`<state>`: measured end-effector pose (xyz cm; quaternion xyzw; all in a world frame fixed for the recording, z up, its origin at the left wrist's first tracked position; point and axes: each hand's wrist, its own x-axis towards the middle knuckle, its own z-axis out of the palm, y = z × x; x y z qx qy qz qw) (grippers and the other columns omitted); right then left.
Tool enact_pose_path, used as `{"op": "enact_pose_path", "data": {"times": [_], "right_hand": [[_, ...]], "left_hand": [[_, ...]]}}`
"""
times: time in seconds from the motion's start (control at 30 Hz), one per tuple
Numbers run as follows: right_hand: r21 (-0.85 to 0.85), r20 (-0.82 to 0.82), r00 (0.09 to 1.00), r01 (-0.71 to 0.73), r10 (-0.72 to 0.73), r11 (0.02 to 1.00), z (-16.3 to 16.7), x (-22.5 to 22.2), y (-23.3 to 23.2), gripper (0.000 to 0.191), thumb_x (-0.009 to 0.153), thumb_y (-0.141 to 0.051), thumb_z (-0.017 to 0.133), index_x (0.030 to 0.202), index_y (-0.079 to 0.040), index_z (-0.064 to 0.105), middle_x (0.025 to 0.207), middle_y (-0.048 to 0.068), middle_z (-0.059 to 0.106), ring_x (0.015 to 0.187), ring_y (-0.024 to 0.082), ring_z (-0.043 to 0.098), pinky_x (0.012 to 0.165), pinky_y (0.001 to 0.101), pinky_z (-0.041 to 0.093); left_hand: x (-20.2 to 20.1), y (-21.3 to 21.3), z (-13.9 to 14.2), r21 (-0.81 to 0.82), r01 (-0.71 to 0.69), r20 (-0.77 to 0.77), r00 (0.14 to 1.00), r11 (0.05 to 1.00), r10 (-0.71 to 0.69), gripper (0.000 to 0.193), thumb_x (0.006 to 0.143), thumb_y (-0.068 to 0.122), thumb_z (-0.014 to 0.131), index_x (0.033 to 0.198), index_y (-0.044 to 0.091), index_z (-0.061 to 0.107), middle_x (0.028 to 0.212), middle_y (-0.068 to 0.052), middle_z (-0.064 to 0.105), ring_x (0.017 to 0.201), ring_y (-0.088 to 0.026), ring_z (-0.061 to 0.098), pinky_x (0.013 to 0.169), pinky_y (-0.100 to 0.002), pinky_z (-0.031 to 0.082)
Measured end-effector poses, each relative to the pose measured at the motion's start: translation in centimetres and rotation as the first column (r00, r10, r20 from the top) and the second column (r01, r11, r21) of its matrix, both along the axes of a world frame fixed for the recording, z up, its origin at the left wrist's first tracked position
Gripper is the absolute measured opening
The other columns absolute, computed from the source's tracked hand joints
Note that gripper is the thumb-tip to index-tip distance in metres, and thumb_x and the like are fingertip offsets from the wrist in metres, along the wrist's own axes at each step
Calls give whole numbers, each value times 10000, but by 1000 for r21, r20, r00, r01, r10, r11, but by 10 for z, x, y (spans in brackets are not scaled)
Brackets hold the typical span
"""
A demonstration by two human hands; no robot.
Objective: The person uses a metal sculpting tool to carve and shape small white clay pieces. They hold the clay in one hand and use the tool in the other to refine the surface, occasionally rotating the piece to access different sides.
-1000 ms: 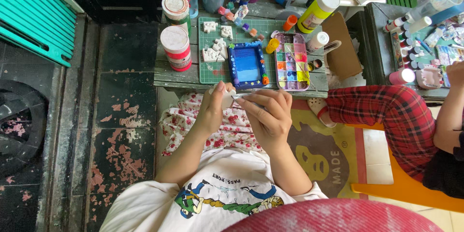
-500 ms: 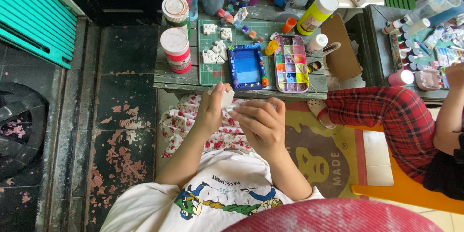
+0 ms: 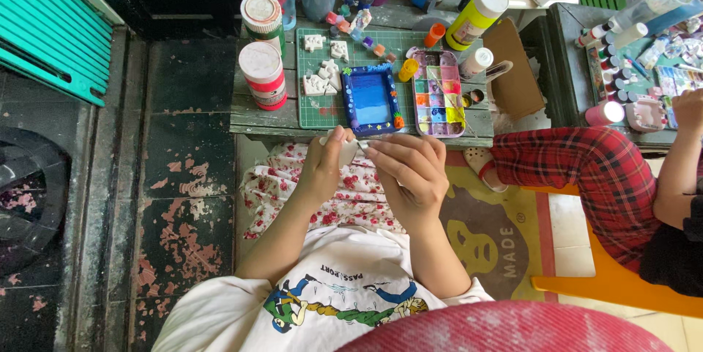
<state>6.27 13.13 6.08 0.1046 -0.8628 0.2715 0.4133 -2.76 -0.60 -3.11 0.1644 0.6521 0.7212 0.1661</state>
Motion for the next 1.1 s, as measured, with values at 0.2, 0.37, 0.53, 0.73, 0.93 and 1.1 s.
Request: {"op": "enact_pose_path", "data": {"times": [0.2, 0.37, 0.53, 0.73, 0.93, 1.1], "right_hand": [[75, -14, 1000, 21, -20, 997, -11, -1, -7, 255, 838, -22, 808, 1079, -95, 772, 1119, 29, 747, 1125, 220, 697, 953, 390, 453], [130, -13, 999, 37, -36, 991, -14, 9, -3, 249, 836, -21, 800, 1074, -92, 780, 1110, 35, 749, 1119, 230, 693, 929, 401, 435], [58, -60, 998, 29, -25, 998, -15, 7, -2, 244, 848, -11, 799, 1078, -89, 774, 1113, 31, 747, 1122, 221, 697, 957, 394, 450], [113, -19, 1000, -2, 4, 994, -17, 5, -9, 275, 834, -5, 796, 1095, -88, 776, 1108, 34, 750, 1102, 235, 705, 949, 400, 439], [89, 2, 996, -87, 87, 992, -18, 8, -9, 267, 839, -18, 797, 1094, -93, 770, 1093, 31, 752, 1074, 230, 709, 936, 398, 447], [-121, -54, 995, -94, 88, 988, -24, 3, -3, 238, 862, 72, 777, 1058, -62, 752, 1075, 56, 754, 1091, 236, 723, 976, 388, 489]], "left_hand": [[3, 0, -2, 23, -2, 4, 1000, 1000, 2, 533, 1073, 485, 387, 944, 35, 641, 676, -2, 519, 622, -108, 459, 573, -308, 364], [7, 4, 0, 66, 53, 12, 998, 996, -53, 520, 1076, 478, 404, 913, 31, 613, 666, -2, 508, 614, -110, 460, 569, -314, 356], [5, 5, 5, 9, 14, 20, 1000, 1000, -14, 539, 1061, 485, 359, 879, 49, 619, 644, 6, 507, 584, -105, 451, 547, -309, 358], [0, 2, 2, 25, 4, -31, 1000, 1000, -3, 577, 1085, 503, 367, 894, 16, 611, 675, -34, 511, 622, -137, 465, 580, -327, 369], [-3, 1, -3, 34, -39, -39, 998, 999, 40, 555, 1083, 482, 356, 912, 27, 625, 680, -31, 535, 618, -124, 477, 563, -309, 369], [-7, 0, 1, 124, 43, -61, 998, 991, -35, 528, 1179, 439, 378, 926, 38, 611, 729, -16, 534, 659, -88, 479, 587, -283, 377]]}}
